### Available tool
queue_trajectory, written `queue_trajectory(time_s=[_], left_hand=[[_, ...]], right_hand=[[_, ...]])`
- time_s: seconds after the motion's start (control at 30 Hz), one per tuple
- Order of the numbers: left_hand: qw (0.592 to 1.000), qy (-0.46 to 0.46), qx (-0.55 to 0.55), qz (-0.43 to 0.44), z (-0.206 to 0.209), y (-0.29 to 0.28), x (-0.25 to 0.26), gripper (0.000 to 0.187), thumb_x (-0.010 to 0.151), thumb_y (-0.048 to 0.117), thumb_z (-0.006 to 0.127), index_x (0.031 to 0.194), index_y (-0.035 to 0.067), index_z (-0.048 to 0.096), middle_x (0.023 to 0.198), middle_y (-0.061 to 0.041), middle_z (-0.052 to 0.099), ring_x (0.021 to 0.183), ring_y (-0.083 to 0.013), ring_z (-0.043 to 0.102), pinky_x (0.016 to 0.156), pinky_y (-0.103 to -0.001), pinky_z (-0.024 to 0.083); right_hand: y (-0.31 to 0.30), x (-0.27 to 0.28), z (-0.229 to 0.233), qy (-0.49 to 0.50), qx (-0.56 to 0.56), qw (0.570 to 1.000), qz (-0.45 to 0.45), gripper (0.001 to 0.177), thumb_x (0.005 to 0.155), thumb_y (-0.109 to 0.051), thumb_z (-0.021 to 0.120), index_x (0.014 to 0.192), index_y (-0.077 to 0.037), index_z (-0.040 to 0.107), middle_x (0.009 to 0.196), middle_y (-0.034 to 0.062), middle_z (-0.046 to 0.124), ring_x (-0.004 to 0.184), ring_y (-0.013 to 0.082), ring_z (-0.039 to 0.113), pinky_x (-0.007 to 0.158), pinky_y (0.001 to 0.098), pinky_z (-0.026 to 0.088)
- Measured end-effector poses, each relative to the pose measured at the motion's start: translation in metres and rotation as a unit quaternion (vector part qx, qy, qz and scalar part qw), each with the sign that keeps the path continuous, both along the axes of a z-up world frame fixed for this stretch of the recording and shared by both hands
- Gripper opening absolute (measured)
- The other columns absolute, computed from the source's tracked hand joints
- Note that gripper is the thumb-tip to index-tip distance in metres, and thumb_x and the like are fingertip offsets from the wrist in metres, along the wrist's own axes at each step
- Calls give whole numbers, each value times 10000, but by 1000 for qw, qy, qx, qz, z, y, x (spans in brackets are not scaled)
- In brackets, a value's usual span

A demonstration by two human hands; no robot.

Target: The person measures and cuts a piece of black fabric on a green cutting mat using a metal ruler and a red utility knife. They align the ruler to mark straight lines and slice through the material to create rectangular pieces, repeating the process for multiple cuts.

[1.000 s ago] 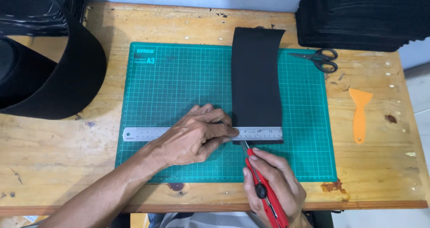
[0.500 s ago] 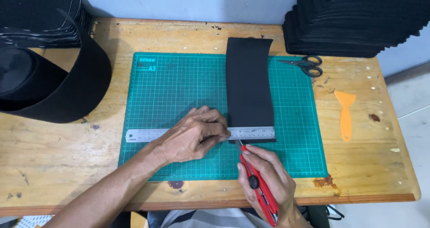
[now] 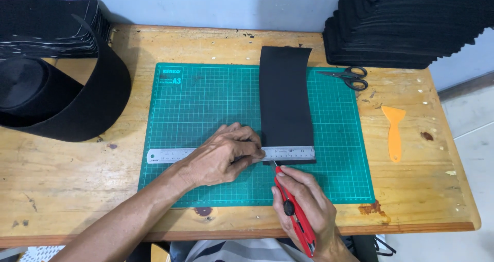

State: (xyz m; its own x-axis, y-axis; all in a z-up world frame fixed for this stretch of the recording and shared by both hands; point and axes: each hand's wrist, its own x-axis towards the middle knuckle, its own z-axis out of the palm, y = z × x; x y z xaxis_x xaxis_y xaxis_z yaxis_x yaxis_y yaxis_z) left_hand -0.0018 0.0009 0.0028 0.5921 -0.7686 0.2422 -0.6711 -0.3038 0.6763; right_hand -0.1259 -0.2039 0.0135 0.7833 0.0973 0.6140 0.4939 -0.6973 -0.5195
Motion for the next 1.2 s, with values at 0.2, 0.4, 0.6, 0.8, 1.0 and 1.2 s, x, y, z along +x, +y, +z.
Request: queue_trajectory(time_s=[0.2, 0.4, 0.6, 0.8, 1.0, 1.2], left_hand=[[1000, 6, 2, 2, 2, 0, 0, 119, 982, 125, 633, 995, 147, 749, 1069, 2, 651, 959, -223, 582, 781, -419, 380], [1000, 5, -4, -1, 2, 0, -1, 124, 997, 134, 622, 1012, 150, 744, 1062, 0, 640, 937, -223, 569, 772, -416, 376], [1000, 4, -3, -7, 1, 2, 0, 140, 1004, 114, 596, 1031, 148, 728, 1076, -11, 619, 905, -245, 532, 749, -422, 363], [1000, -5, -23, -14, -1, 4, 0, 125, 1012, 82, 603, 1044, 104, 721, 1059, -19, 592, 850, -238, 492, 730, -406, 337], [999, -34, -25, -14, -3, 5, 0, 162, 950, -4, 608, 1007, 122, 692, 1044, -30, 563, 814, -251, 458, 704, -417, 331], [998, -59, -25, -8, -6, 4, 2, 138, 954, 38, 634, 1032, 139, 687, 1043, -32, 555, 825, -256, 474, 672, -424, 345]], right_hand=[[0, -1, -6, -25, -52, 998, 9, 270, 888, -70, 770, 1146, -25, 703, 1164, 151, 730, 1019, 238, 768, 879, 292, 643], [8, 0, 2, -32, -59, 998, 21, 231, 904, -61, 726, 1109, 39, 690, 1140, 213, 709, 999, 297, 756, 897, 335, 636], [14, -1, -7, -26, -53, 998, -21, 201, 882, -75, 737, 1068, -1, 711, 1121, 190, 707, 966, 272, 765, 845, 302, 644], [17, 0, -9, -32, -79, 996, -22, 190, 869, -59, 739, 1042, 15, 716, 1097, 207, 718, 975, 283, 772, 850, 320, 649], [21, 0, -7, -21, -86, 994, -59, 188, 875, -91, 742, 1053, -30, 743, 1088, 174, 737, 932, 238, 783, 827, 293, 643], [23, 0, -11, -2, -62, 995, -78, 195, 862, -95, 774, 1047, -42, 744, 1102, 159, 740, 932, 232, 794, 817, 283, 659]])
